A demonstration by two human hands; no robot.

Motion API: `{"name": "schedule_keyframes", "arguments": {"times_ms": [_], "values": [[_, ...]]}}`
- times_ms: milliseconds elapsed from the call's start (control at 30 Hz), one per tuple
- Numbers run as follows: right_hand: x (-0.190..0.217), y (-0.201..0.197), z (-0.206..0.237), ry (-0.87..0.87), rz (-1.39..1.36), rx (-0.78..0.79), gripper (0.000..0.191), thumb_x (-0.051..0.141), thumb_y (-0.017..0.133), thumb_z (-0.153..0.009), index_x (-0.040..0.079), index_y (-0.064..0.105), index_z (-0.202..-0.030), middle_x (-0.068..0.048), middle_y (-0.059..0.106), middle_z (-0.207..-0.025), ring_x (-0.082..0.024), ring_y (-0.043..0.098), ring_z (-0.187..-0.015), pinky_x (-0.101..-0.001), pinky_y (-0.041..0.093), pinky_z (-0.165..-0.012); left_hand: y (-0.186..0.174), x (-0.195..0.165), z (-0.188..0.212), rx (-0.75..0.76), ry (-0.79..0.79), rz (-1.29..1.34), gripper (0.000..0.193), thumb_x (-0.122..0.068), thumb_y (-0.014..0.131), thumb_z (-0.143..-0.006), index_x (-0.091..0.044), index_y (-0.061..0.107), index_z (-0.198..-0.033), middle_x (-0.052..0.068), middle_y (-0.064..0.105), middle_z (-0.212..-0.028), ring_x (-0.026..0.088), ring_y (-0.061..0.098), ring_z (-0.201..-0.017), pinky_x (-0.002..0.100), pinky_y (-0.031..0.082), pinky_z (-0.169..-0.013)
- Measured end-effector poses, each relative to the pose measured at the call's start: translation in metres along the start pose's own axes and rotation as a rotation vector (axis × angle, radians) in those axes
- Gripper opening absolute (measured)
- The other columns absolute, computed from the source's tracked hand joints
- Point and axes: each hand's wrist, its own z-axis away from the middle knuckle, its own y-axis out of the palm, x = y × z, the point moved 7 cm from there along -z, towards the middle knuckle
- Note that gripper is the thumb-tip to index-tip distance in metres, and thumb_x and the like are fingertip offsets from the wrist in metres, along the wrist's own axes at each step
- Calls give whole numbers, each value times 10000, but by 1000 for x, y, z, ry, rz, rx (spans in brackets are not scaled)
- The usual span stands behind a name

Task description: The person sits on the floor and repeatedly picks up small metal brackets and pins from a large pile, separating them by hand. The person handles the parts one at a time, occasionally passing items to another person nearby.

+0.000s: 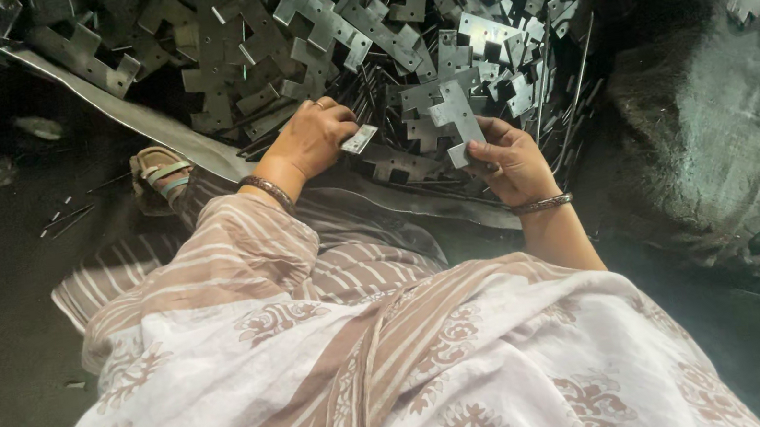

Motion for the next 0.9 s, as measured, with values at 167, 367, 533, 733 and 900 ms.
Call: {"name": "schedule_keyframes", "arguments": {"times_ms": [167,367,533,733,900], "values": [[7,5,4,-31,-32,29,453,-38,700,-910,-19,577,-1346,-83,696,-1184,-196,704,-1046,-383,614,-906,-15,-4,-5,-289,-40,261,124,-108,707,-925,-105,681,-1046,52,710,-1133,283,659,-1095,415,539,-954],[14,15,5,-130,-23,22,528,-50,701,-909,7,548,-1412,-80,691,-1199,-181,692,-1048,-321,592,-884,-3,23,-1,-835,-729,2074,137,-132,613,-1110,-38,621,-1209,90,651,-1118,213,675,-1003,385,604,-927],[29,70,16,-568,357,106,496,-59,638,-993,-4,508,-1468,-101,673,-1319,-211,691,-1222,-334,594,-1021,7,-28,-6,-562,-907,2388,332,-62,480,-943,-70,587,-1257,143,696,-1186,300,713,-1043,430,602,-935],[9,144,55,-963,1235,333,786,-130,692,-794,-27,418,-1524,-282,562,-1414,-367,582,-1292,-360,527,-1046,49,-78,-13,-304,-919,2420,605,-373,640,-1025,44,445,-1418,272,604,-1283,391,642,-1123,506,569,-950],[18,63,15,-202,5,76,510,-65,603,-942,-34,527,-1446,-165,684,-1260,-248,725,-1005,-388,632,-872,30,-71,-27,-13,-603,1631,1004,-335,850,-797,-115,169,-1501,164,528,-1378,336,611,-1196,494,512,-960]]}}
